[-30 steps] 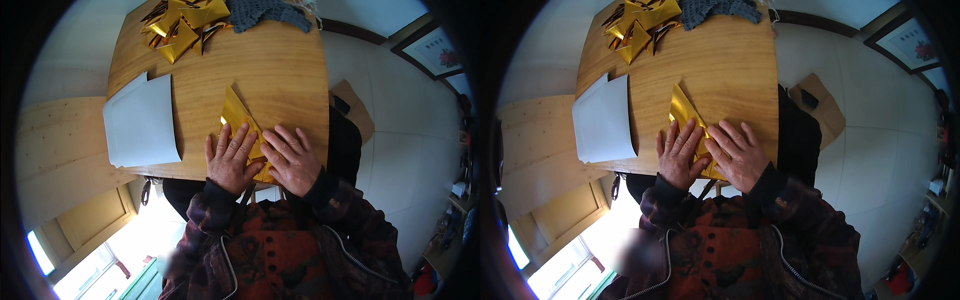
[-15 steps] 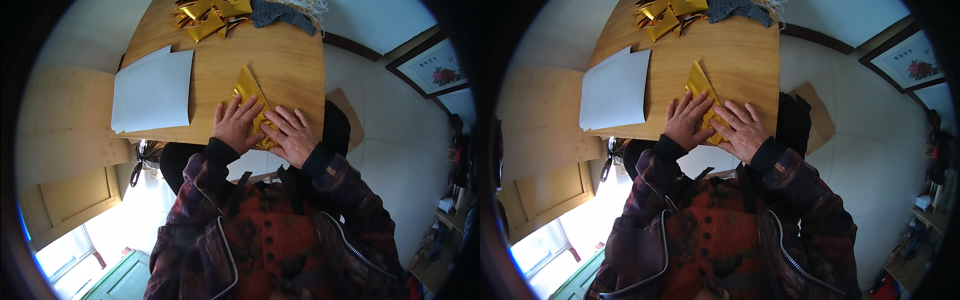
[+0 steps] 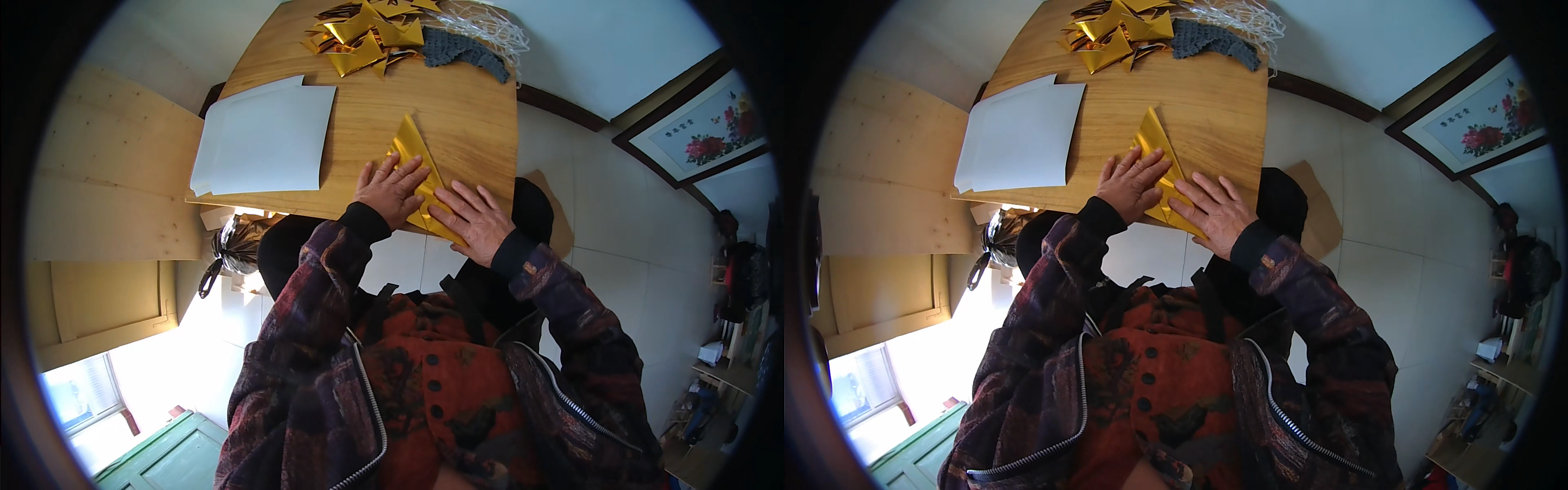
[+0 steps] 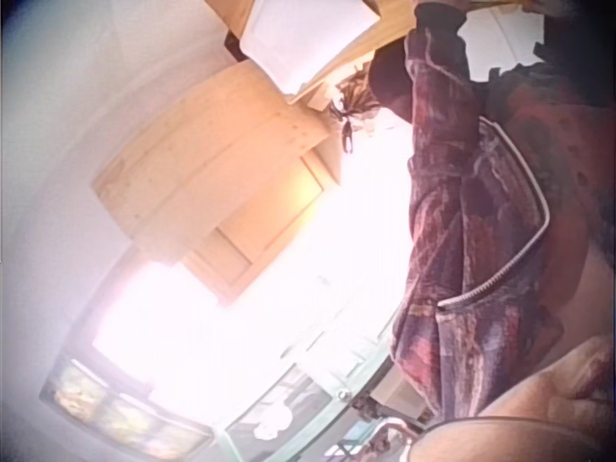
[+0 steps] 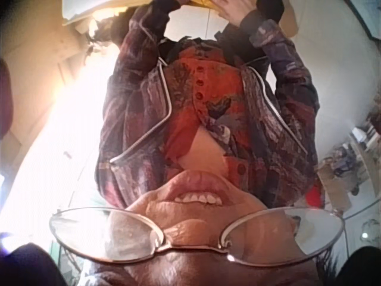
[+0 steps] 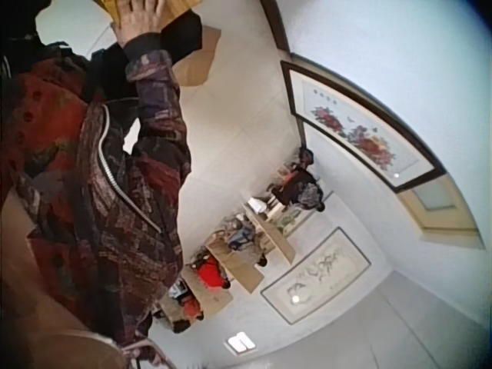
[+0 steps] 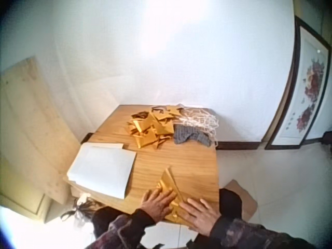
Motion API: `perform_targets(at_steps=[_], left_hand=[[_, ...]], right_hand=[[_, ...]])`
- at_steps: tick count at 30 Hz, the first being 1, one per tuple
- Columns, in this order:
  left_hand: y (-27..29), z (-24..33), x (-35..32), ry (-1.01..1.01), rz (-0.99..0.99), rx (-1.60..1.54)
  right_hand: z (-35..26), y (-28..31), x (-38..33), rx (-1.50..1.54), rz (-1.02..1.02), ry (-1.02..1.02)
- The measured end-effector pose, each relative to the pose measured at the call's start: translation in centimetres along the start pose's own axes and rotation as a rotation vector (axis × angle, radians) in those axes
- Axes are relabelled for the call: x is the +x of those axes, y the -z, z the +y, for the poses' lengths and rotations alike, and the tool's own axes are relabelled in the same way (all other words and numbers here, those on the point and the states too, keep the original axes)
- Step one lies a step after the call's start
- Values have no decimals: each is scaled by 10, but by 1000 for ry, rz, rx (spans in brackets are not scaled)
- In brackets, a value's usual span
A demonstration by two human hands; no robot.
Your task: The person folds a sheet of gold paper into a small triangular packet by hand, pressing creases and tucking flaps. They place the finished packet on the table and repeat the process with another sheet.
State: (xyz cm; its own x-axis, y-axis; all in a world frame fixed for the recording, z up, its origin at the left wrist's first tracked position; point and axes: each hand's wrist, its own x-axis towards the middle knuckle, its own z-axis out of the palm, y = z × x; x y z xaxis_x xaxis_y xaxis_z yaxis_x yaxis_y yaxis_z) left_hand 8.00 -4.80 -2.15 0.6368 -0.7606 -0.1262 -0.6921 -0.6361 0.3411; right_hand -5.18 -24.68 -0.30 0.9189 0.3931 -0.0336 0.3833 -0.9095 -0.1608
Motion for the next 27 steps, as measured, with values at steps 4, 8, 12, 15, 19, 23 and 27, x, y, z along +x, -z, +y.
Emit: perform_targets(at_steps=[4,8,12,15,19,23,27], left_hand=[[-1,1,-3,-10,20,21],[3,2,-3,-22,21,29],[6,4,-5,-27,-4,47],[8,5,-6,-47,7,38],[10,5,-7,-69,0,65],[9,5,-7,-82,8,88],[8,2,-8,-115,19,109]], right_hand=[[6,-1,-2,50,13,26],[12,-1,-3,81,23,54],[17,1,0,103,76,81],[19,3,2,187,150,85],[21,6,10,391,216,59],[21,8,21,590,307,-4],[17,11,33,775,259,-232]])
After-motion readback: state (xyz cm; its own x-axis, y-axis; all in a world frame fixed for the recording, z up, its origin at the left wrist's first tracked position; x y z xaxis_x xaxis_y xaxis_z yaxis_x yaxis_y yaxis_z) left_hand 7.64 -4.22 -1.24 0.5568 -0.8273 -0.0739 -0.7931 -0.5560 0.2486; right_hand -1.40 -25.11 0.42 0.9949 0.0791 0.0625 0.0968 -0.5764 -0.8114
